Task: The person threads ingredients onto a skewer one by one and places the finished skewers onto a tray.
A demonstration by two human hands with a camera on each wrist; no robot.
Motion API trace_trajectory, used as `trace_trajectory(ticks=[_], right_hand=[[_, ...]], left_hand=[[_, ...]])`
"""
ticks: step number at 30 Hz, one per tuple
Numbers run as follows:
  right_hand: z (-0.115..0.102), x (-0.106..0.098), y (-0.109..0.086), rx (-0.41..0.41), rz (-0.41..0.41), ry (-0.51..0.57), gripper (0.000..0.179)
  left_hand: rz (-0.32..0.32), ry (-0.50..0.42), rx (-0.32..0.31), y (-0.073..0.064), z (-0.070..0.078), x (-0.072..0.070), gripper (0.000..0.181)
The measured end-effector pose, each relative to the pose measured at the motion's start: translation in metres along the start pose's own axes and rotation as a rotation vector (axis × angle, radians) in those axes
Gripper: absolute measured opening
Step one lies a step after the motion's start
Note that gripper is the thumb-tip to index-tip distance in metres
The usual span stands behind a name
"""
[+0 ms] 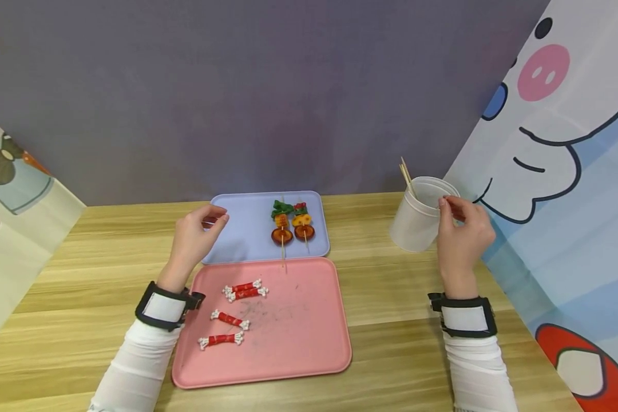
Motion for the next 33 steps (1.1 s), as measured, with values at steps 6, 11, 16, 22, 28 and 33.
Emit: trace_trajectory(ticks=[6,11,16,22,28,33], right_hand=[[-0.008,-0.003,0.002,0.007,0.018,0.009,0.027],[-0.016,-0.007,0.004,0.023,0.030,0.035,0.024],[-0.028,-0.015,0.008,0.021,0.072,0.102,0.023],[-0.048,-0.034,0.016,0.002,0.188,0.195,0.017],[-0.069,-0.054,0.019,0.021,0.262,0.265,0.014],[-0.084,-0.064,0.019,0.035,0.304,0.404,0.007]], left_hand=[[0.005,0.000,-0.017,0.001,0.002,-0.004,0.023],[0.015,-0.004,-0.014,0.001,0.005,-0.006,0.024],[0.007,-0.021,0.002,0.001,0.011,-0.006,0.024],[0.006,-0.062,0.010,0.002,0.019,-0.006,0.025],[0.011,-0.078,0.008,0.004,0.023,-0.005,0.024],[-0.004,-0.077,0.015,0.003,0.026,-0.001,0.024]])
Point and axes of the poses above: each hand's wrist, its own y-axis towards the middle knuckle, its own x-axis out of the palm, z = x × y, the point moved 7 cm from there along y, towards the middle knuckle, and after that the axes turned 10 degrees about z, right-handed, at the moved point
